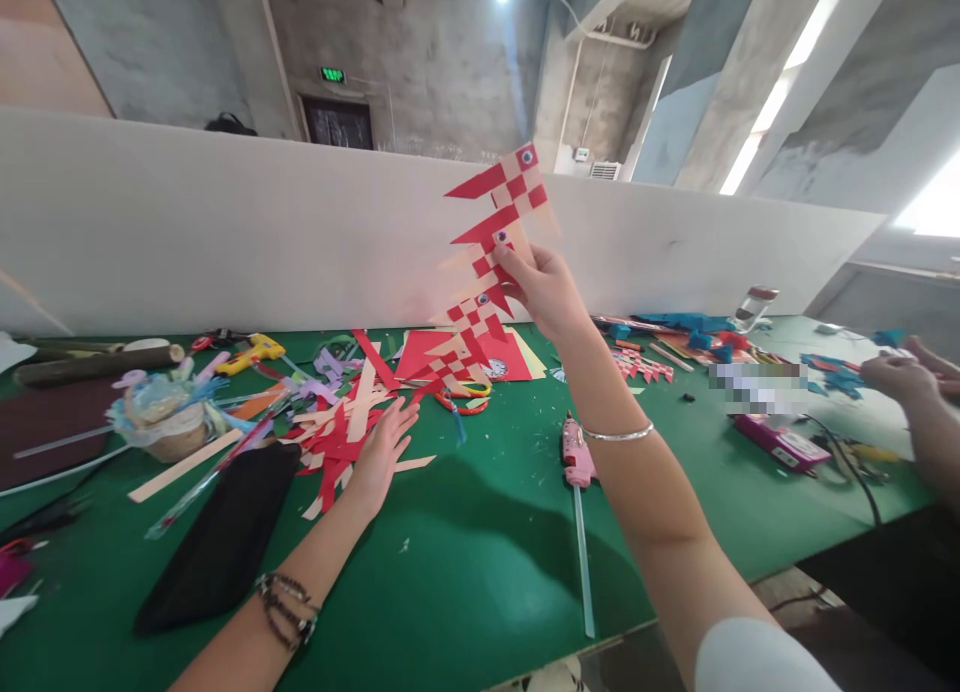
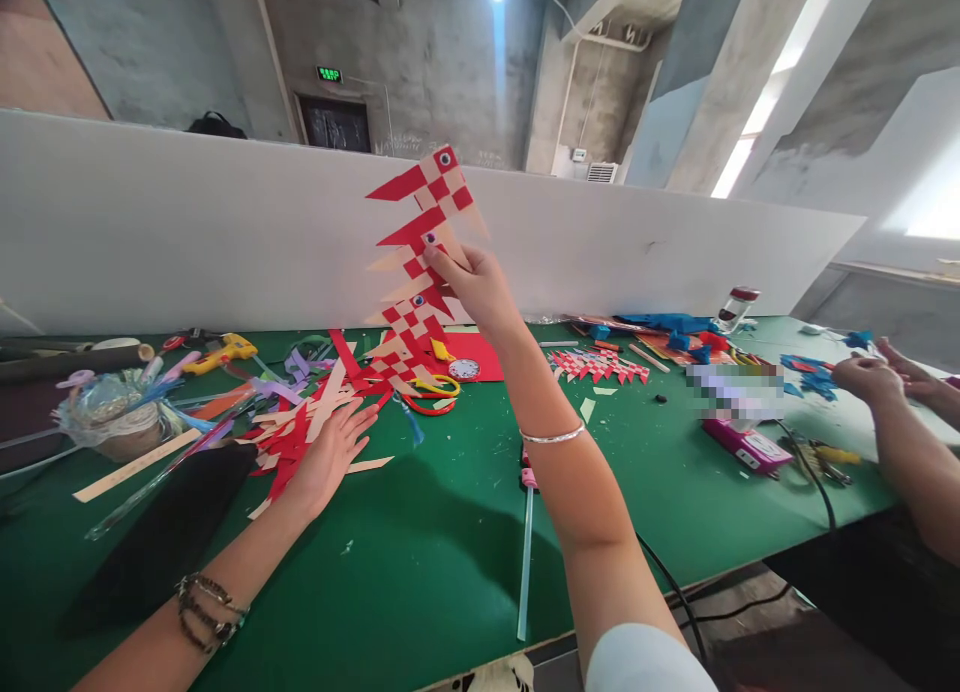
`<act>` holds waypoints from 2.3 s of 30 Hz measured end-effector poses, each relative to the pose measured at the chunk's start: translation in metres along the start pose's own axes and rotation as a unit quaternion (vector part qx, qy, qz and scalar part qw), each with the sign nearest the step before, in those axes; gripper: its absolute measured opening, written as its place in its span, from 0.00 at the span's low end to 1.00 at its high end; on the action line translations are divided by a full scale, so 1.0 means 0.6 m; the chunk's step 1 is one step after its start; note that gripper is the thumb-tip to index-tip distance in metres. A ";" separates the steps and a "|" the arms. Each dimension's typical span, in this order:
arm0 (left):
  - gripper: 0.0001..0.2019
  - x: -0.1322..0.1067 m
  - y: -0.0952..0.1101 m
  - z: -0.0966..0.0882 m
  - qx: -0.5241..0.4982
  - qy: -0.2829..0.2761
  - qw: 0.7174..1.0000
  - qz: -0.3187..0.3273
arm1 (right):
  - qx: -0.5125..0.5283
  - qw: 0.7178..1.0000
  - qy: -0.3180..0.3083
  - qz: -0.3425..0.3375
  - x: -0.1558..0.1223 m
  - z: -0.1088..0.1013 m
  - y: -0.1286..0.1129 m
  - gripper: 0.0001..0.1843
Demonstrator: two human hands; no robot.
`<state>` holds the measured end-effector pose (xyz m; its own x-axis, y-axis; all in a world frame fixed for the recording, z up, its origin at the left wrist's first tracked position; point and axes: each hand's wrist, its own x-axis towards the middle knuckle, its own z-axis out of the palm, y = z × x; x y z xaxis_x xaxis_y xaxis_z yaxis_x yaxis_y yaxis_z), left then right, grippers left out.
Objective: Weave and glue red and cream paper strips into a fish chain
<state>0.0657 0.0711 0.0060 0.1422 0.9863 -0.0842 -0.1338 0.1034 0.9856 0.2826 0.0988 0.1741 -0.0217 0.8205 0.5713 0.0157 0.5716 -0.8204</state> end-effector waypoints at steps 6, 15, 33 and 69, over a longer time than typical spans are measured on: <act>0.32 -0.015 0.005 0.001 -0.036 -0.056 0.997 0.047 | 0.065 0.996 -0.033 0.046 -0.017 0.028 0.016 0.16; 0.18 -0.042 0.031 0.024 -0.057 -0.129 0.990 0.029 | 0.063 0.992 0.016 0.104 -0.021 0.028 0.050 0.19; 0.21 -0.043 0.003 0.036 0.143 -0.091 0.982 0.087 | 0.034 0.993 0.019 0.114 -0.050 0.027 0.091 0.19; 0.25 -0.025 -0.006 0.003 0.198 -0.046 0.975 0.085 | -0.024 0.990 -0.053 0.132 -0.053 -0.021 0.106 0.17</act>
<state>0.0659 0.0554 0.0043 0.2408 0.9672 0.0812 0.2236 -0.1367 0.9651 0.2970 0.1089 0.1041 -0.1155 0.9371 0.3293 0.0821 0.3394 -0.9371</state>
